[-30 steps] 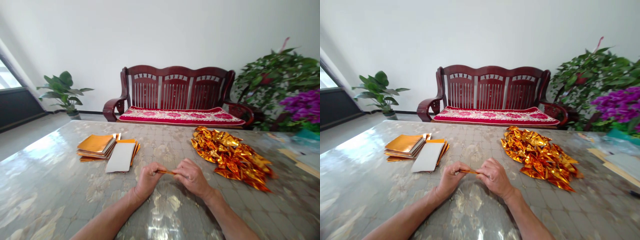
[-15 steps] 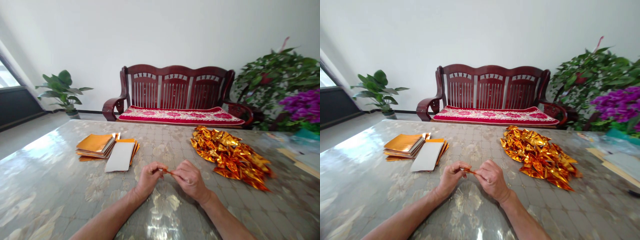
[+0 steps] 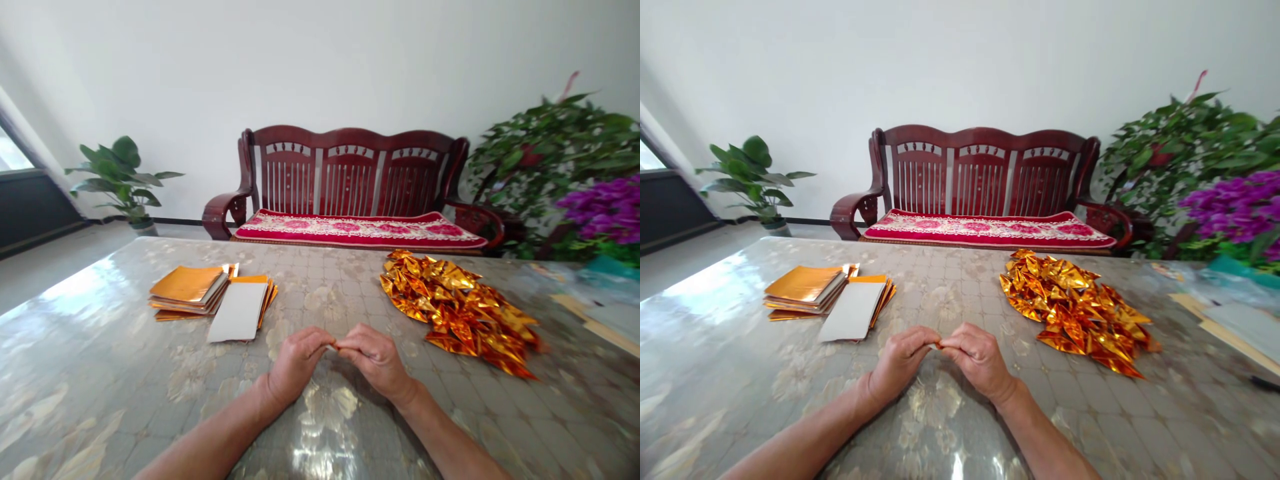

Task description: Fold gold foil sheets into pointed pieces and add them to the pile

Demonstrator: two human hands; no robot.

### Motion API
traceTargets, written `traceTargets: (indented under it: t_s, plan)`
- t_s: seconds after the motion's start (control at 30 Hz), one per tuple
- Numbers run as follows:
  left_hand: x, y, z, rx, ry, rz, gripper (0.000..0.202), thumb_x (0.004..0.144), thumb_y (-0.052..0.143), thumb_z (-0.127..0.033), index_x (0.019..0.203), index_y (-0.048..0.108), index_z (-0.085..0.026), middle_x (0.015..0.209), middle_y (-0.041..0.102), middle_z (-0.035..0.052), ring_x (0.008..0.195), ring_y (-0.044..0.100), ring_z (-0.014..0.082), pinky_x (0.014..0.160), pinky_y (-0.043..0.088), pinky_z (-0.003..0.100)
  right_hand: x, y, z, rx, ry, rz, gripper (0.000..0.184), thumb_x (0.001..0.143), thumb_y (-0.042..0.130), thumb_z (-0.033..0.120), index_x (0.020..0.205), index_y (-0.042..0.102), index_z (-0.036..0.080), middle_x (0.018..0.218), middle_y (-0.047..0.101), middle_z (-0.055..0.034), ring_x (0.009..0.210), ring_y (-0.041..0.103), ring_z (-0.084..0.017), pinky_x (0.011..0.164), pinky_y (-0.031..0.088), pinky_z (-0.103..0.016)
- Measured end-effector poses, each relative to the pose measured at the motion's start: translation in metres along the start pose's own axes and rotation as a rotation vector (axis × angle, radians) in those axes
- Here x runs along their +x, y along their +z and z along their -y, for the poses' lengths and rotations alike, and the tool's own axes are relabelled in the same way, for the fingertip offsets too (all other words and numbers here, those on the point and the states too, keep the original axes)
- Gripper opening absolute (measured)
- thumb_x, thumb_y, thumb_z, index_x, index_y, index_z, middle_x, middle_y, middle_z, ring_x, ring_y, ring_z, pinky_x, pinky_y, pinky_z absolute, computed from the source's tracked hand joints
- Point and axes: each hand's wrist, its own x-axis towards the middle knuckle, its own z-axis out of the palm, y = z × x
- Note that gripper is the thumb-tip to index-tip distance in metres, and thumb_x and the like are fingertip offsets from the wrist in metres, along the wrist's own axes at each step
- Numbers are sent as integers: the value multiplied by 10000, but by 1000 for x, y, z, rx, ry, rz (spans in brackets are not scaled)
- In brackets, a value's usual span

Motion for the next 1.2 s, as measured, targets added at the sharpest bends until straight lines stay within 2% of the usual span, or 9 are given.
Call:
traceTargets:
  t_s: [0.17,0.3,0.37,0.47,0.53,0.67,0.77,0.9,1.2]
  plan:
    - [-2,-1,0,45,28,41,228,958,483,-180,975,707,-218,878,722,37,823,668,129,755,507,202,0,0,0,-32,-17,-1,120,912,632,242,910,751,230,760,681,-29,698,646,-138,635,520,-239]
    - [-3,0,0,-48,3,97,244,967,479,-208,1022,716,-222,911,735,40,863,673,135,795,510,210,0,-2,1,-78,23,-18,130,910,624,208,857,742,221,736,669,-25,678,633,-131,621,501,-233]
    - [-2,1,1,-116,-65,112,243,962,491,-225,1030,725,-217,874,741,31,814,678,133,778,518,213,-1,-3,1,-86,36,-25,133,913,622,220,854,742,224,734,667,-23,672,630,-131,617,498,-233]
    - [1,3,3,-190,-238,125,227,940,528,-255,995,741,-200,778,735,15,648,657,122,641,517,200,0,-4,1,-81,28,-36,127,912,629,235,859,744,224,737,671,-24,667,633,-130,613,500,-228]
    - [2,4,4,-188,-286,119,207,920,555,-256,951,752,-200,745,732,9,617,648,123,615,509,201,0,-4,1,-76,29,-36,126,909,633,236,856,746,223,738,674,-26,666,635,-130,613,501,-226]
    - [2,4,1,-88,-163,78,192,911,568,-250,881,753,-208,778,740,19,740,668,143,726,505,225,-1,-2,0,-69,30,-9,129,911,627,222,860,746,227,735,670,-24,673,634,-131,621,499,-230]
    - [1,2,-3,-29,-91,46,202,915,556,-231,831,736,-194,762,720,23,725,650,130,703,486,209,-2,1,-1,-66,29,2,129,911,624,222,879,749,232,743,678,-24,679,638,-132,629,503,-233]
    - [2,0,-5,11,-68,27,202,906,545,-186,799,716,-189,728,692,15,694,630,116,665,466,191,-2,4,1,6,76,-7,141,915,623,260,870,752,225,736,692,-28,670,641,-135,627,507,-232]
    - [1,-3,-6,83,-15,58,214,899,535,-149,777,707,-183,726,686,17,686,613,111,650,442,192,4,6,4,203,262,14,248,897,639,327,704,710,188,628,621,-7,599,588,-130,582,463,-232]
